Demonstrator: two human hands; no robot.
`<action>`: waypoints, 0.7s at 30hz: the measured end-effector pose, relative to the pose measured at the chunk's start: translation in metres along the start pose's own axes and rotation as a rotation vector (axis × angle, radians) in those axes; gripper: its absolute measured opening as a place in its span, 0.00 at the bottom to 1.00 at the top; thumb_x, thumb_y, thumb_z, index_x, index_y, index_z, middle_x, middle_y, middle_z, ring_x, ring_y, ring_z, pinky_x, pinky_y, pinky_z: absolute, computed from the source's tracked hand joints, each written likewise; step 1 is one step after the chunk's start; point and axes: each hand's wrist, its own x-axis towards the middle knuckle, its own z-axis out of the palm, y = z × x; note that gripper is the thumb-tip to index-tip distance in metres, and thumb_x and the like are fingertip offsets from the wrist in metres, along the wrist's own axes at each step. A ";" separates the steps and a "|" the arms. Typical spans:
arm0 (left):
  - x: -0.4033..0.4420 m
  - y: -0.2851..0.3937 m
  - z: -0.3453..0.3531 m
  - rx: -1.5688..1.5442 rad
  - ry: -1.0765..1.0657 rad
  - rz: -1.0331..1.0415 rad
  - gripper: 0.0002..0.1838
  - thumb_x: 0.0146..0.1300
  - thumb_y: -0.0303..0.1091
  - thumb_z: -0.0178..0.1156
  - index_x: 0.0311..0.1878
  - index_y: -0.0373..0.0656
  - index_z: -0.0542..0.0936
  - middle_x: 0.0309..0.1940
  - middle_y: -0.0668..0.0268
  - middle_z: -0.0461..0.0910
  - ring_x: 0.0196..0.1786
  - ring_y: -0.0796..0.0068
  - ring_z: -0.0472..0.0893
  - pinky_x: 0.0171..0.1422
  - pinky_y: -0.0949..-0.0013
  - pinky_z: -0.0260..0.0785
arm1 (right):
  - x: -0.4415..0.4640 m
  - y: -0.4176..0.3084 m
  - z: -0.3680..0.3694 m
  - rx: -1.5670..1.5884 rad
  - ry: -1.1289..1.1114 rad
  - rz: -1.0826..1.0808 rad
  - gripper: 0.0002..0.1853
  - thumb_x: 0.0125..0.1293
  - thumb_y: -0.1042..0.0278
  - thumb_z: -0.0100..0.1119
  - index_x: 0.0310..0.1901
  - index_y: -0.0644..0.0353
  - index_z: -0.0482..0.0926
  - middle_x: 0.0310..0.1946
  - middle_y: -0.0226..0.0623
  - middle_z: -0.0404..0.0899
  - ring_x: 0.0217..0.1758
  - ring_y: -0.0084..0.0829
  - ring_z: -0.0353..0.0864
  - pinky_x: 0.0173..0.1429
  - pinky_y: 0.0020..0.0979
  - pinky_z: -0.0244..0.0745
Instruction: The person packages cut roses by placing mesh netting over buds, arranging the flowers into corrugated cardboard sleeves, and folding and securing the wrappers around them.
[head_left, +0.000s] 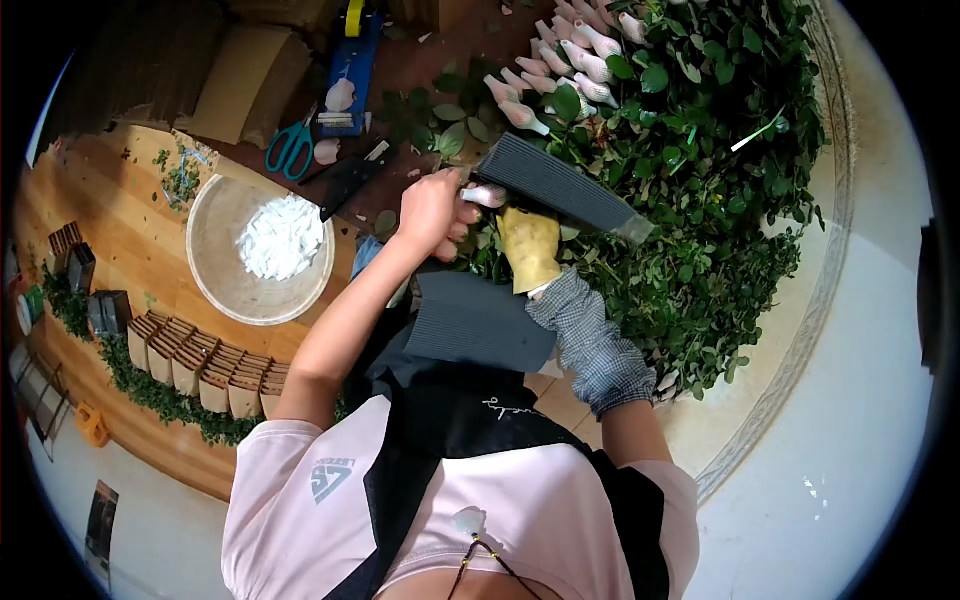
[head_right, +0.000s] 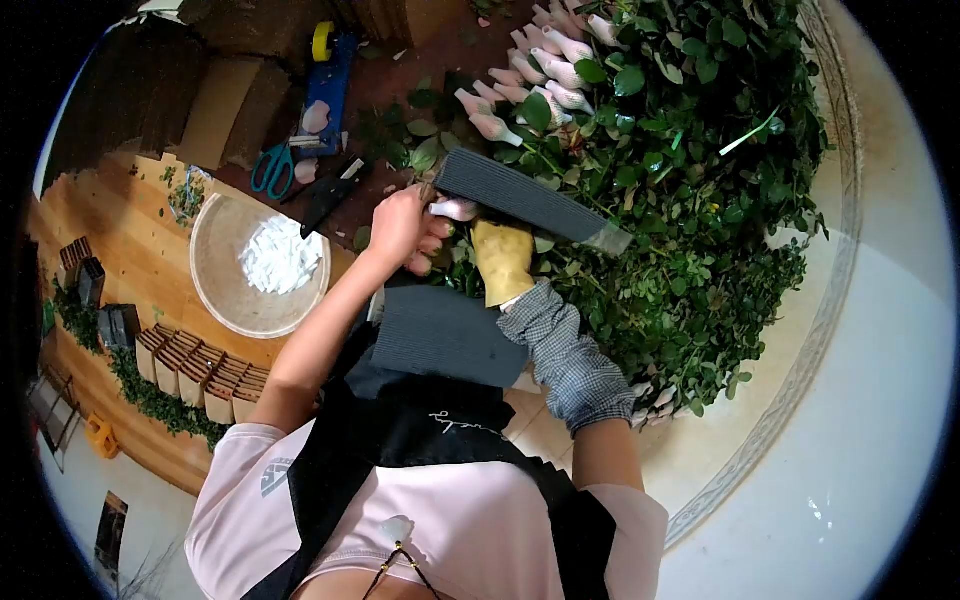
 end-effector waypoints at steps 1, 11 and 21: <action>-0.001 -0.002 0.000 -0.002 0.001 0.004 0.11 0.67 0.36 0.58 0.41 0.37 0.80 0.33 0.51 0.83 0.40 0.47 0.83 0.43 0.50 0.75 | 0.001 0.000 0.000 -0.003 0.002 0.002 0.08 0.62 0.67 0.59 0.36 0.53 0.88 0.28 0.37 0.88 0.32 0.34 0.88 0.39 0.35 0.81; -0.021 -0.066 -0.038 -0.324 0.197 0.250 0.13 0.64 0.36 0.64 0.33 0.34 0.76 0.25 0.55 0.75 0.30 0.68 0.78 0.39 0.64 0.71 | -0.006 0.008 -0.024 0.091 -0.224 0.050 0.11 0.68 0.62 0.57 0.44 0.56 0.85 0.41 0.45 0.86 0.42 0.39 0.87 0.45 0.38 0.81; -0.009 0.002 -0.004 -0.587 -0.178 -0.251 0.15 0.73 0.42 0.57 0.44 0.38 0.81 0.27 0.59 0.85 0.22 0.74 0.83 0.31 0.65 0.76 | -0.013 -0.007 -0.078 0.478 0.051 -0.074 0.19 0.65 0.59 0.63 0.56 0.51 0.81 0.40 0.41 0.85 0.42 0.47 0.85 0.48 0.42 0.79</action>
